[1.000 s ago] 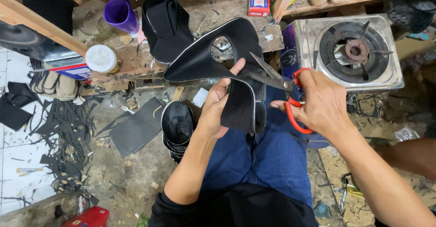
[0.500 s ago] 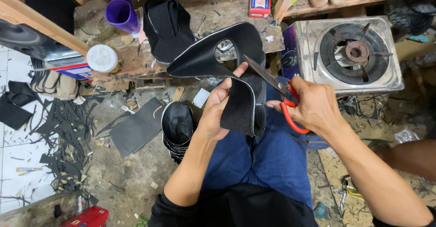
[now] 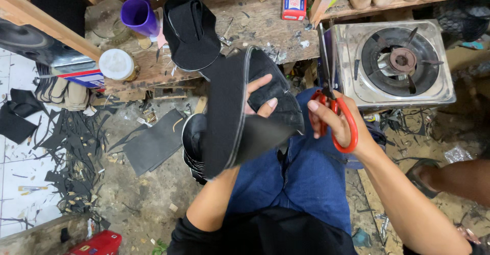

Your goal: The person repeatedly trims the edges of black shoe insoles using red-handled scissors. They pick up each insole from a nearby shelf, trim along the perimeter, and place the finished insole back on the shelf. The process is repeated for multiple insoles.

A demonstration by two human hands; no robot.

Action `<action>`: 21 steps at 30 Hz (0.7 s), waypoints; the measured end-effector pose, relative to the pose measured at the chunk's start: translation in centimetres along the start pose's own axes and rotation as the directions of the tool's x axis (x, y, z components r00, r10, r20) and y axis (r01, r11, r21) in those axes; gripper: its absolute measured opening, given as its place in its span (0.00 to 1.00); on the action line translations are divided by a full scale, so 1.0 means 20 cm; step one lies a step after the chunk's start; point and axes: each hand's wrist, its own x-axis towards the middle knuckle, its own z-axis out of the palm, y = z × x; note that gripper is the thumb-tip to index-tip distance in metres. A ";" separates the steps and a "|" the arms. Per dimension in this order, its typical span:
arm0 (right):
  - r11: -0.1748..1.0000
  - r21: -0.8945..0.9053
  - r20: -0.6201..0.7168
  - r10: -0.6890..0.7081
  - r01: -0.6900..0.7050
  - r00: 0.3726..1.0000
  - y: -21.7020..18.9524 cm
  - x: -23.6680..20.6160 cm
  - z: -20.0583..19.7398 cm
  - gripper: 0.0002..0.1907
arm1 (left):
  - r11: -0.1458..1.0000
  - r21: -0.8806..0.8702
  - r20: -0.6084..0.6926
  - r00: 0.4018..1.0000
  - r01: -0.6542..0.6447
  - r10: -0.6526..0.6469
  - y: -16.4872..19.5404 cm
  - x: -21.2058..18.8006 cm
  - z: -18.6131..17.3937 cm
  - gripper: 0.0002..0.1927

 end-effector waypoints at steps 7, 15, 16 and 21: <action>0.985 -0.002 0.000 -0.171 0.171 0.985 0.09 0.03 0.03 0.13 | 0.932 -0.359 0.099 0.995 0.057 -0.023 -0.18 -0.07 0.08 0.21; 0.979 0.124 -0.011 -0.159 0.159 0.987 0.25 0.17 0.05 0.12 | 0.835 -0.549 0.196 0.977 0.035 0.088 -0.44 -0.05 0.09 0.24; 0.973 0.217 -0.022 -0.075 0.078 0.997 0.25 0.19 0.04 0.12 | 0.810 -0.586 0.195 0.975 0.027 0.109 -0.45 -0.04 0.08 0.24; 0.854 0.518 0.021 -0.068 0.047 0.997 0.25 0.18 0.06 0.12 | 0.700 -0.697 0.313 0.944 0.153 0.105 -0.35 -0.03 0.02 0.29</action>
